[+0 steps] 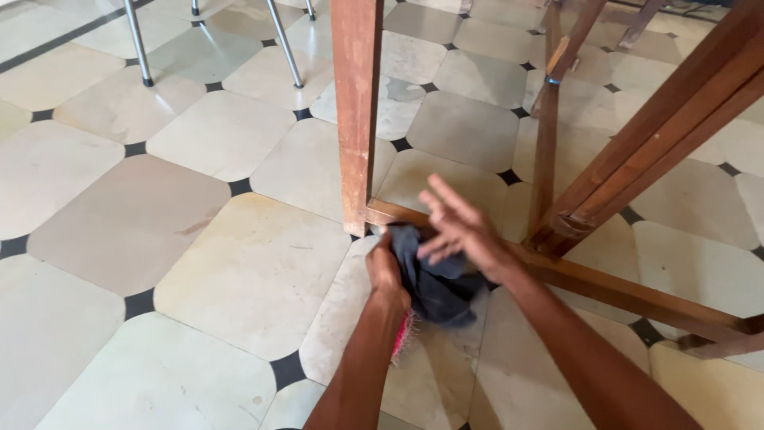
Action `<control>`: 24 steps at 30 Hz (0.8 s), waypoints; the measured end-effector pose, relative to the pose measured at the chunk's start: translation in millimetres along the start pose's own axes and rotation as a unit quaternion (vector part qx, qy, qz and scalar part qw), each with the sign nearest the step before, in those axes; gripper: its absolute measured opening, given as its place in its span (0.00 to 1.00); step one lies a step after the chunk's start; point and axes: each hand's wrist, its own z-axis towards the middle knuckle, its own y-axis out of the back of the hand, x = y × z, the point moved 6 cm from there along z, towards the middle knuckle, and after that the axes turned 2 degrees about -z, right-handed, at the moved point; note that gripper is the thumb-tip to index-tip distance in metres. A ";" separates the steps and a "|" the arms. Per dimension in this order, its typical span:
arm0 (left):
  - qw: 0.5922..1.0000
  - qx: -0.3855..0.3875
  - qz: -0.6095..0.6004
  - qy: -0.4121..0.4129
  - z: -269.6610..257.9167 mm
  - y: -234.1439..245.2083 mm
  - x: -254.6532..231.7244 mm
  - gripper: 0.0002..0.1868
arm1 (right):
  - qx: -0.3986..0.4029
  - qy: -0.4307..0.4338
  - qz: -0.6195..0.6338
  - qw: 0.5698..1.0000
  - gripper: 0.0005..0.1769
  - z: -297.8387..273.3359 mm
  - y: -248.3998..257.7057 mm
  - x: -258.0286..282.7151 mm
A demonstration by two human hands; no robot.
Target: The person scrubs the wooden table legs and frame with a pink brush, then wipes the surfaces with a dark cloth. The task involves cleaning the table's structural components, including the legs and crossbars.
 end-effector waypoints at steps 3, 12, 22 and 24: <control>0.985 -0.137 -0.070 -0.077 11.1 19.1 -30.9 0.27 | -0.034 -0.080 -0.312 0.946 0.39 -0.2 32.7 -24.8; 0.947 -0.193 0.125 -0.224 27.1 11.2 -48.0 0.41 | -0.093 0.082 -0.537 0.834 0.20 -15.2 32.4 -67.0; 0.817 -0.096 0.449 -0.348 49.7 13.9 18.1 0.43 | -0.091 0.092 -0.546 0.828 0.20 -15.8 27.3 -51.1; 0.784 -0.126 0.425 -0.436 53.9 16.8 -12.6 0.40 | -0.089 0.111 -0.538 0.831 0.20 -14.9 28.2 -50.7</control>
